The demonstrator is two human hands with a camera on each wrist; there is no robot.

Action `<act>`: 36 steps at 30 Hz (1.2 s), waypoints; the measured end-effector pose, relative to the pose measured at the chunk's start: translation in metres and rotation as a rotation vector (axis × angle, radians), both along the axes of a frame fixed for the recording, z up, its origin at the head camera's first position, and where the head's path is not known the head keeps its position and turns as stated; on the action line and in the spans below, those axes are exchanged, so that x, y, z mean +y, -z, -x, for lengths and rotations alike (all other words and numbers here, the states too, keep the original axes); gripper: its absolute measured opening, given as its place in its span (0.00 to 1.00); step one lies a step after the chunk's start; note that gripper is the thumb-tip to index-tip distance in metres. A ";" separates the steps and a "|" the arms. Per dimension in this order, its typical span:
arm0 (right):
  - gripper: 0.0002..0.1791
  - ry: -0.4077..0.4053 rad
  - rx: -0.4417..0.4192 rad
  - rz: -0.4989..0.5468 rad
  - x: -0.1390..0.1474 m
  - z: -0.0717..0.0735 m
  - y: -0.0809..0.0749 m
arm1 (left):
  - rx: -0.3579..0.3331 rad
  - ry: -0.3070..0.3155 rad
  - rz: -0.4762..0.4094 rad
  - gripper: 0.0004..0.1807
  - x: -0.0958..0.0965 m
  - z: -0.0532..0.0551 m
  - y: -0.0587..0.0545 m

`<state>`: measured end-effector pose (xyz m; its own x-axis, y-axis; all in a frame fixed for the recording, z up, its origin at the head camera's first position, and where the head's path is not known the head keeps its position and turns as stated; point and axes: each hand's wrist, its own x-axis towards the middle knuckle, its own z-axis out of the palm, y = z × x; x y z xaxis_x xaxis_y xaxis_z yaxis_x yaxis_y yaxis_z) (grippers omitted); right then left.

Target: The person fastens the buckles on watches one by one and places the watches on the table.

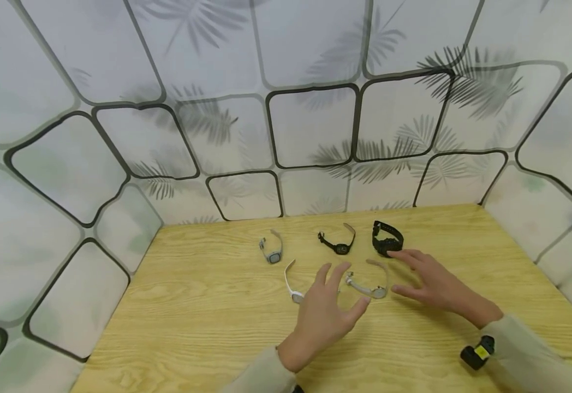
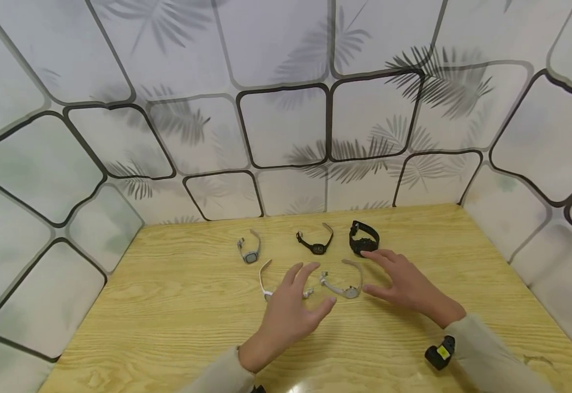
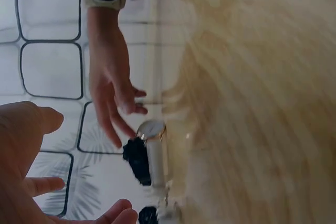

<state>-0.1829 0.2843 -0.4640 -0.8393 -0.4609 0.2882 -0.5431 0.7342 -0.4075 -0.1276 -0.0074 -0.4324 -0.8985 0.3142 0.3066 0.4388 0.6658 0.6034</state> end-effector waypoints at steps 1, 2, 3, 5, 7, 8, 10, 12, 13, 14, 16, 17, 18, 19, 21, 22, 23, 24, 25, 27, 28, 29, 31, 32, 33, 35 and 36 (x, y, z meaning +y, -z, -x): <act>0.40 -0.005 0.006 0.004 -0.001 0.001 0.001 | -0.019 0.007 -0.008 0.36 0.005 0.000 0.002; 0.40 -0.009 0.011 0.005 -0.002 0.001 0.002 | -0.033 0.013 -0.015 0.35 0.009 0.000 0.003; 0.39 -0.014 0.016 0.005 -0.002 0.002 0.003 | -0.042 0.014 -0.014 0.34 0.014 0.000 0.005; 0.39 -0.022 0.013 0.005 -0.004 0.002 0.005 | -0.055 0.018 -0.008 0.33 0.021 0.001 0.010; 0.38 -0.026 0.007 0.005 -0.005 0.003 0.006 | -0.066 0.018 0.003 0.33 0.027 0.002 0.015; 0.38 -0.028 0.004 0.003 -0.006 0.003 0.007 | -0.074 0.016 0.012 0.33 0.030 0.003 0.016; 0.37 -0.028 -0.001 0.003 -0.007 0.003 0.007 | -0.097 0.007 0.025 0.32 0.034 0.003 0.019; 0.37 -0.030 0.001 0.000 -0.008 0.003 0.008 | -0.119 -0.001 0.027 0.32 0.037 0.003 0.021; 0.37 -0.030 0.002 -0.003 -0.008 0.003 0.009 | -0.133 -0.006 0.026 0.32 0.039 0.004 0.022; 0.37 -0.031 0.005 -0.009 -0.008 0.004 0.010 | -0.145 -0.011 0.025 0.31 0.040 0.004 0.023; 0.37 -0.033 0.008 -0.019 -0.008 0.005 0.012 | -0.167 -0.021 0.016 0.31 0.041 0.005 0.024; 0.37 -0.035 0.009 -0.023 -0.008 0.005 0.012 | -0.175 -0.024 0.015 0.30 0.042 0.005 0.024; 0.37 -0.036 0.011 -0.027 -0.008 0.005 0.013 | -0.183 -0.029 0.016 0.30 0.043 0.006 0.024; 0.36 -0.037 0.013 -0.031 -0.008 0.005 0.013 | -0.188 -0.032 0.020 0.29 0.044 0.006 0.024; 0.36 -0.040 0.016 -0.034 -0.008 0.005 0.013 | -0.185 -0.036 0.030 0.28 0.045 0.008 0.024; 0.35 -0.042 0.018 -0.036 -0.008 0.005 0.012 | -0.179 -0.037 0.039 0.28 0.046 0.008 0.024; 0.35 -0.043 0.022 -0.039 -0.008 0.004 0.011 | -0.172 -0.039 0.050 0.28 0.046 0.008 0.024; 0.34 -0.043 0.025 -0.043 -0.009 0.004 0.010 | -0.160 -0.038 0.055 0.27 0.046 0.009 0.024; 0.34 -0.044 0.028 -0.048 -0.009 0.003 0.009 | -0.151 -0.040 0.061 0.27 0.047 0.009 0.024; 0.33 -0.043 0.035 -0.056 -0.010 0.003 0.008 | -0.136 -0.042 0.071 0.26 0.048 0.010 0.025; 0.33 -0.042 0.037 -0.061 -0.010 0.003 0.008 | -0.132 -0.043 0.077 0.25 0.048 0.011 0.026; 0.33 -0.042 0.039 -0.064 -0.010 0.003 0.008 | -0.124 -0.044 0.083 0.25 0.049 0.011 0.026; 0.32 -0.041 0.037 -0.070 -0.010 0.003 0.008 | -0.116 -0.050 0.094 0.24 0.050 0.013 0.028; 0.32 -0.041 0.034 -0.072 -0.010 0.003 0.008 | -0.109 -0.051 0.102 0.23 0.051 0.014 0.029; 0.32 -0.041 0.032 -0.073 -0.011 0.003 0.008 | -0.102 -0.052 0.107 0.22 0.051 0.015 0.029; 0.32 -0.041 0.028 -0.074 -0.011 0.003 0.008 | -0.081 -0.052 0.117 0.21 0.052 0.018 0.030; 0.32 -0.040 0.026 -0.076 -0.011 0.003 0.008 | -0.069 -0.051 0.122 0.20 0.053 0.019 0.031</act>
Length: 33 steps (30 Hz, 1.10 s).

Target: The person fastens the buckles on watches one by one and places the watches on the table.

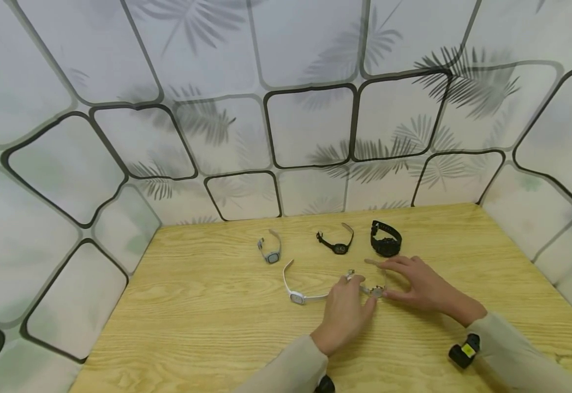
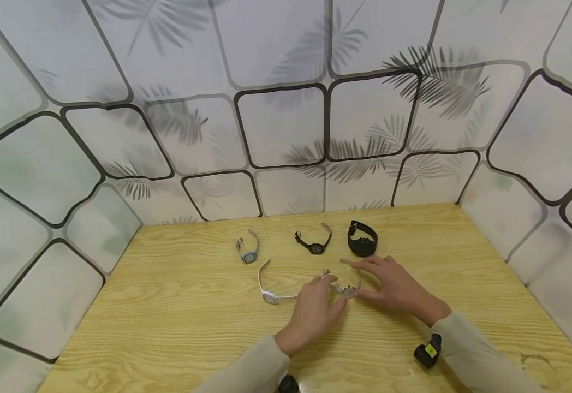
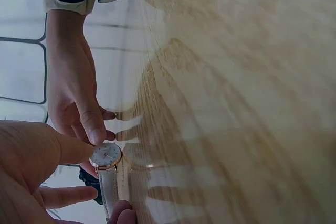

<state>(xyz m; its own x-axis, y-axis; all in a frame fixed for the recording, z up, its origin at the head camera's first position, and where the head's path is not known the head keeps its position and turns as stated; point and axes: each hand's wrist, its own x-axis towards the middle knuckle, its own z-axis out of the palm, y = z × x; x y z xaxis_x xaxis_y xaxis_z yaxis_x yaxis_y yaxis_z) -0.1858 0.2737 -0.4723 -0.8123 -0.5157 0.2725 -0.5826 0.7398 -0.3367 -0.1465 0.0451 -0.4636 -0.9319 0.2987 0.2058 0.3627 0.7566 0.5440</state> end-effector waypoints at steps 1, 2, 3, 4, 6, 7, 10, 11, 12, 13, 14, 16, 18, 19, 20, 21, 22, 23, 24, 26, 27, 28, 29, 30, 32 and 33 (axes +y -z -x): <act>0.32 0.000 -0.001 -0.001 0.000 0.000 0.000 | 0.009 0.000 0.007 0.20 0.000 0.001 0.000; 0.32 0.000 -0.003 -0.002 0.000 0.000 0.000 | 0.013 0.002 0.011 0.19 0.001 0.002 0.001; 0.32 0.000 -0.004 -0.004 0.000 0.000 0.000 | 0.020 0.005 0.014 0.19 0.001 0.003 0.001; 0.32 0.000 -0.005 -0.005 0.000 0.001 0.000 | 0.024 0.006 0.020 0.18 0.001 0.004 0.002; 0.31 -0.002 -0.005 -0.013 0.000 0.001 0.001 | 0.024 0.005 0.031 0.17 0.002 0.006 0.002; 0.31 -0.004 -0.004 -0.015 0.000 0.001 0.001 | 0.017 0.003 0.036 0.16 0.003 0.007 0.002; 0.31 -0.007 0.002 -0.020 0.000 0.002 0.002 | -0.003 -0.003 0.058 0.14 0.004 0.009 0.002; 0.31 -0.008 0.005 -0.020 0.000 0.002 0.003 | -0.011 -0.006 0.065 0.13 0.005 0.010 0.002; 0.31 -0.006 0.006 -0.019 0.000 0.002 0.003 | -0.019 -0.008 0.074 0.12 0.005 0.011 0.002; 0.31 -0.005 0.007 -0.018 0.000 0.002 0.003 | -0.023 -0.008 0.078 0.12 0.006 0.012 0.002; 0.31 -0.002 0.007 -0.017 0.000 0.002 0.004 | -0.027 -0.008 0.082 0.11 0.006 0.013 0.002; 0.31 0.005 0.005 -0.017 0.000 0.002 0.005 | -0.027 -0.009 0.089 0.11 0.007 0.014 0.003; 0.31 0.013 0.003 -0.023 0.000 0.002 0.005 | -0.024 -0.006 0.096 0.10 0.008 0.016 0.003; 0.31 0.018 0.003 -0.026 -0.001 0.002 0.006 | -0.021 -0.005 0.101 0.10 0.008 0.017 0.004; 0.30 0.021 0.002 -0.028 -0.001 0.002 0.006 | -0.016 -0.003 0.108 0.09 0.008 0.018 0.004; 0.30 0.024 0.004 -0.030 -0.001 0.002 0.006 | -0.011 -0.002 0.116 0.09 0.008 0.019 0.005; 0.29 0.026 0.006 -0.030 -0.001 0.002 0.007 | -0.010 0.000 0.122 0.08 0.008 0.019 0.005; 0.28 0.028 0.009 -0.029 -0.002 0.002 0.007 | -0.008 0.004 0.128 0.08 0.008 0.020 0.006; 0.27 0.029 0.013 -0.028 -0.002 0.002 0.008 | -0.008 0.007 0.135 0.08 0.008 0.020 0.006; 0.26 0.029 0.019 -0.023 -0.003 0.002 0.008 | -0.009 0.010 0.139 0.07 0.008 0.021 0.006; 0.25 0.029 0.023 -0.021 -0.003 0.002 0.008 | -0.010 0.011 0.140 0.07 0.008 0.021 0.006; 0.25 0.030 0.025 -0.018 -0.003 0.002 0.009 | -0.012 0.013 0.140 0.07 0.008 0.022 0.006; 0.25 0.030 0.028 -0.017 -0.003 0.002 0.009 | -0.009 0.015 0.137 0.06 0.008 0.022 0.006; 0.25 0.031 0.029 -0.016 -0.003 0.002 0.009 | -0.008 0.015 0.135 0.06 0.008 0.022 0.006; 0.25 0.035 0.029 -0.011 -0.003 0.002 0.009 | -0.006 0.015 0.127 0.06 0.008 0.023 0.006; 0.25 0.038 0.028 -0.011 -0.004 0.002 0.009 | -0.004 0.016 0.121 0.06 0.008 0.023 0.006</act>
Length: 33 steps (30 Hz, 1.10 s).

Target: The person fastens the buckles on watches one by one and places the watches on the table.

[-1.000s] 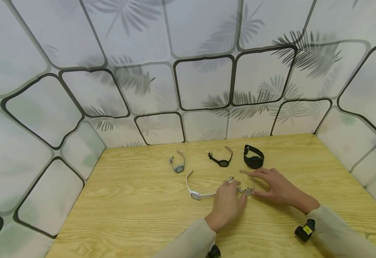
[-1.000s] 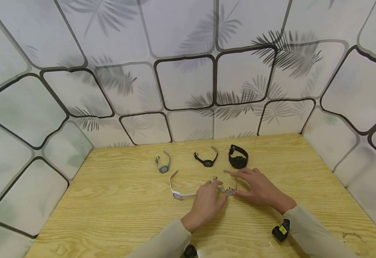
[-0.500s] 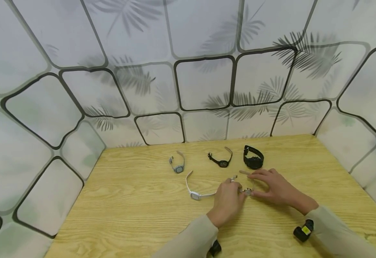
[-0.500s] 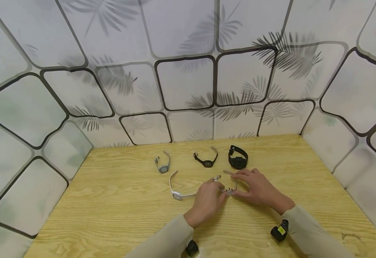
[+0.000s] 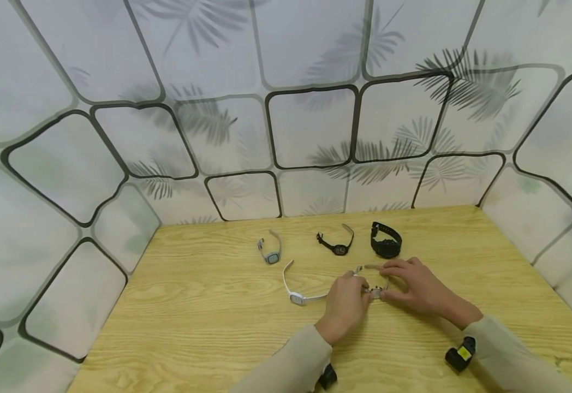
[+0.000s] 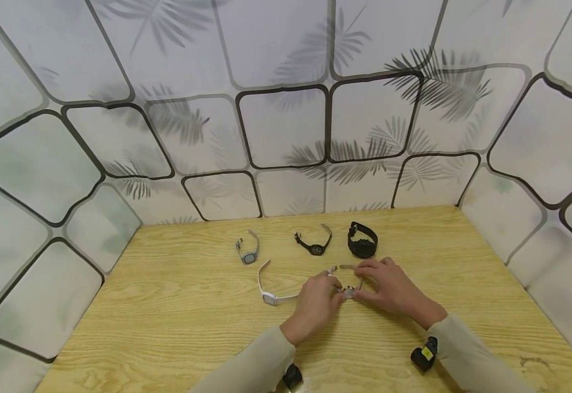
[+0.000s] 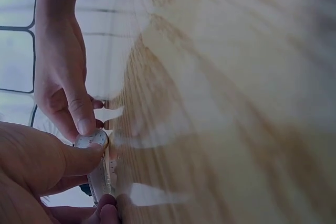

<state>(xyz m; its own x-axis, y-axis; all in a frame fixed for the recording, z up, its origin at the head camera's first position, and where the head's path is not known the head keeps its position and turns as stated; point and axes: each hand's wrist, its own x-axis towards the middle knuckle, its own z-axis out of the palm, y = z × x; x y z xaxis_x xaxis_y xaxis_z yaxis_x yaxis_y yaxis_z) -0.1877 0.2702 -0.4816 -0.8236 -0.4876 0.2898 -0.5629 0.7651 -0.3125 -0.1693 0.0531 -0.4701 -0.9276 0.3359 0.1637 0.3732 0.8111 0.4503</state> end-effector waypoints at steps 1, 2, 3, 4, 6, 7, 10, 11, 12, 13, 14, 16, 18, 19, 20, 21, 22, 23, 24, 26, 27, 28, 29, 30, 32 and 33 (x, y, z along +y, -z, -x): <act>0.25 0.003 -0.002 0.002 0.000 0.000 0.000 | 0.001 0.000 -0.005 0.05 0.000 0.000 0.000; 0.26 0.006 -0.004 0.003 0.000 0.000 0.000 | 0.003 -0.001 -0.009 0.05 0.000 0.000 0.000; 0.26 0.010 -0.007 0.006 0.000 0.000 0.000 | 0.003 -0.003 -0.010 0.05 0.000 0.000 0.000; 0.26 0.013 -0.008 0.007 0.000 0.000 0.000 | 0.005 -0.003 -0.013 0.05 0.000 0.000 0.000; 0.26 0.015 -0.007 0.007 -0.001 0.000 0.000 | 0.001 -0.004 -0.021 0.05 0.000 0.000 0.000; 0.27 0.016 -0.004 0.007 -0.001 0.000 0.000 | -0.003 -0.005 -0.024 0.05 0.000 0.000 -0.001; 0.27 0.019 -0.001 0.005 -0.001 0.000 0.001 | -0.012 -0.004 -0.035 0.05 0.000 0.000 -0.002; 0.27 0.020 -0.002 0.005 -0.002 0.000 0.000 | -0.016 -0.004 -0.037 0.05 0.000 0.000 -0.002; 0.27 0.022 -0.005 0.003 -0.002 0.000 0.001 | -0.017 -0.004 -0.037 0.05 -0.001 0.000 -0.002; 0.28 0.024 -0.006 0.003 -0.002 -0.001 0.001 | -0.019 -0.005 -0.037 0.04 -0.001 0.000 -0.002; 0.28 0.024 -0.008 0.002 -0.002 -0.001 0.001 | -0.019 -0.005 -0.038 0.04 -0.001 0.000 -0.003; 0.27 0.025 -0.006 0.000 -0.003 0.000 0.001 | -0.024 -0.006 -0.034 0.04 0.000 0.000 -0.003; 0.27 0.026 -0.001 -0.001 -0.003 -0.001 0.001 | -0.025 -0.004 -0.030 0.04 0.000 0.001 -0.003; 0.26 0.027 0.005 -0.001 -0.003 -0.001 -0.001 | -0.024 -0.003 -0.027 0.04 0.000 0.001 -0.004; 0.25 0.028 0.010 -0.004 -0.003 -0.001 -0.002 | -0.023 0.000 -0.025 0.04 0.000 0.001 -0.005; 0.25 0.031 0.016 -0.006 -0.003 -0.001 -0.003 | -0.022 0.004 -0.026 0.04 0.000 0.001 -0.005; 0.25 0.031 0.024 -0.012 -0.003 -0.001 -0.005 | -0.018 0.007 -0.027 0.04 0.000 0.001 -0.006; 0.25 0.032 0.035 -0.019 -0.003 -0.002 -0.007 | -0.014 0.011 -0.029 0.05 0.000 0.001 -0.007; 0.25 0.032 0.050 -0.025 -0.004 -0.002 -0.009 | -0.012 0.015 -0.037 0.05 -0.001 0.001 -0.008; 0.26 0.032 0.068 -0.031 -0.005 -0.002 -0.013 | 0.002 0.025 -0.053 0.05 -0.002 0.001 -0.010; 0.26 0.032 0.077 -0.031 -0.005 -0.002 -0.015 | 0.011 0.030 -0.063 0.05 -0.003 0.001 -0.010; 0.27 0.032 0.087 -0.032 -0.006 -0.002 -0.017 | 0.020 0.034 -0.071 0.04 -0.003 0.001 -0.011; 0.27 0.035 0.093 -0.030 -0.006 -0.002 -0.019 | 0.028 0.040 -0.085 0.04 -0.004 0.001 -0.012; 0.27 0.036 0.096 -0.024 -0.006 -0.002 -0.020 | 0.036 0.047 -0.099 0.04 -0.004 0.001 -0.012; 0.27 0.041 0.099 -0.015 -0.007 -0.002 -0.022 | 0.038 0.060 -0.132 0.05 -0.006 0.001 -0.013; 0.27 0.042 0.101 -0.008 -0.007 -0.002 -0.023 | 0.033 0.065 -0.155 0.05 -0.006 0.001 -0.013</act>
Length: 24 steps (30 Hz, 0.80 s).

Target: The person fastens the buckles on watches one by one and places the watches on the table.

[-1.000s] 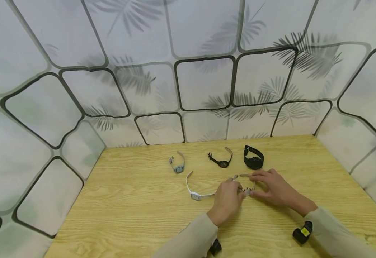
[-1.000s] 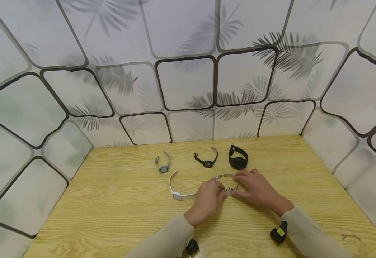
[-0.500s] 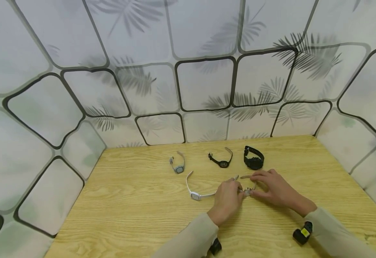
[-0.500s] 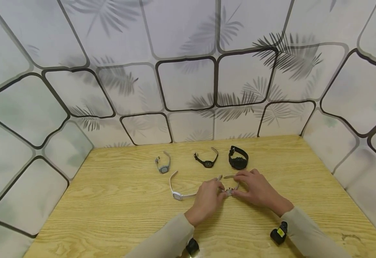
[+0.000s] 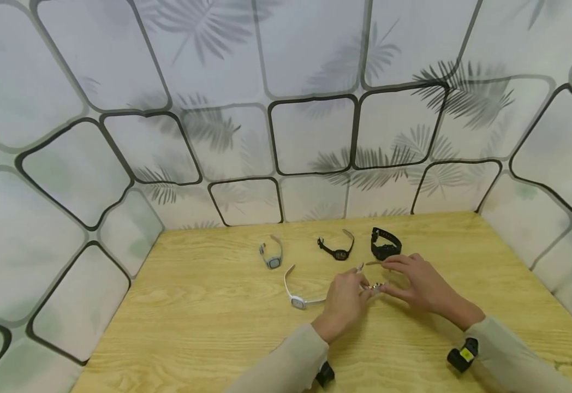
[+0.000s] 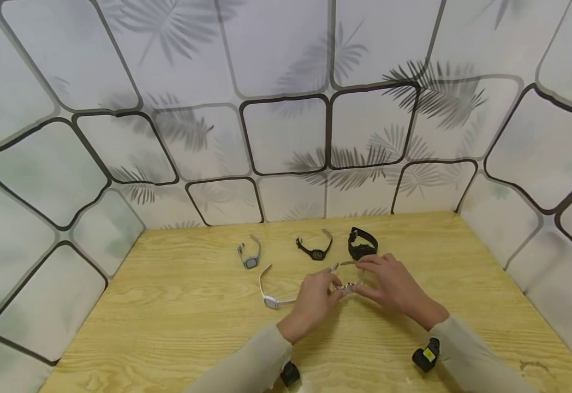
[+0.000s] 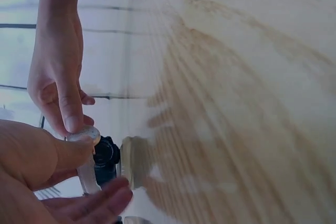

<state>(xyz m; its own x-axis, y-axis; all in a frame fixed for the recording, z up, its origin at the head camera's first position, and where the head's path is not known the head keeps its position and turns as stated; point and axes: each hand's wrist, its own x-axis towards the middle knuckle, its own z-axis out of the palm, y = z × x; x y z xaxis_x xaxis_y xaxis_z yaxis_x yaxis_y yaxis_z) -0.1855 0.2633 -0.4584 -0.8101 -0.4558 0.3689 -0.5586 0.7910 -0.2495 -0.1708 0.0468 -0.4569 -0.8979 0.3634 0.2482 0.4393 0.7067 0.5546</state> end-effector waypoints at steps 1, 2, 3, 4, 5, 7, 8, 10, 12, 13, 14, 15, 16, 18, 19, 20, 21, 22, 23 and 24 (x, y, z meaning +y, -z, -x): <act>0.28 0.001 0.000 0.008 0.000 0.000 -0.001 | -0.007 0.005 -0.026 0.06 -0.001 0.000 0.000; 0.28 0.002 0.002 0.019 0.000 0.000 -0.001 | -0.016 0.011 -0.055 0.06 -0.001 0.001 0.000; 0.28 0.003 -0.001 0.034 -0.001 -0.001 -0.002 | -0.018 0.017 -0.082 0.06 -0.002 0.001 -0.001; 0.28 0.003 -0.004 0.048 -0.001 -0.001 -0.002 | -0.025 0.022 -0.108 0.06 -0.002 0.002 -0.001; 0.28 0.002 -0.005 0.063 -0.001 -0.002 -0.003 | -0.023 0.026 -0.130 0.06 -0.003 0.002 -0.002; 0.28 0.002 0.001 0.090 -0.002 -0.002 -0.004 | -0.013 0.028 -0.165 0.06 -0.004 0.003 -0.003; 0.28 0.002 0.007 0.101 -0.002 -0.002 -0.004 | -0.001 0.032 -0.179 0.06 -0.005 0.004 -0.004; 0.28 0.003 0.020 0.114 -0.002 -0.001 -0.005 | -0.011 0.033 -0.204 0.06 -0.005 0.004 -0.004; 0.28 0.006 0.038 0.118 -0.003 -0.001 -0.006 | -0.024 0.038 -0.234 0.05 -0.006 0.005 -0.004; 0.28 0.008 0.041 0.119 -0.003 -0.001 -0.006 | -0.034 0.042 -0.249 0.05 -0.006 0.005 -0.004; 0.28 0.011 0.043 0.120 -0.003 -0.001 -0.006 | -0.046 0.045 -0.265 0.05 -0.007 0.005 -0.004; 0.28 0.015 0.043 0.121 -0.003 -0.001 -0.006 | -0.058 0.048 -0.277 0.06 -0.007 0.005 -0.003; 0.28 0.020 0.042 0.121 -0.003 -0.001 -0.006 | -0.056 0.056 -0.290 0.05 -0.007 0.006 -0.003; 0.28 0.030 0.038 0.121 -0.004 -0.002 -0.007 | -0.045 0.072 -0.316 0.06 -0.007 0.006 -0.004; 0.28 0.034 0.034 0.124 -0.005 -0.002 -0.007 | -0.037 0.076 -0.327 0.06 -0.007 0.007 -0.004; 0.28 0.038 0.034 0.125 -0.005 -0.002 -0.007 | -0.027 0.081 -0.340 0.07 -0.008 0.007 -0.004; 0.28 0.039 0.038 0.125 -0.005 -0.003 -0.008 | -0.016 0.084 -0.353 0.08 -0.008 0.008 -0.004; 0.28 0.041 0.044 0.124 -0.006 -0.003 -0.007 | -0.011 0.082 -0.370 0.08 -0.008 0.008 -0.004; 0.28 0.040 0.051 0.126 -0.006 -0.002 -0.007 | -0.010 0.073 -0.385 0.09 -0.008 0.009 -0.005; 0.28 0.038 0.060 0.130 -0.006 -0.002 -0.007 | -0.008 0.064 -0.399 0.09 -0.008 0.009 -0.005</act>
<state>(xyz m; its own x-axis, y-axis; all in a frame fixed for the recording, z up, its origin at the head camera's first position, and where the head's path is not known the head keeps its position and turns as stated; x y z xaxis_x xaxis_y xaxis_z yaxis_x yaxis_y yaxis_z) -0.1835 0.2569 -0.4517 -0.8004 -0.3706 0.4711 -0.5460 0.7752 -0.3178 -0.1798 0.0390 -0.4515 -0.8791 0.2951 0.3744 0.4702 0.4071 0.7831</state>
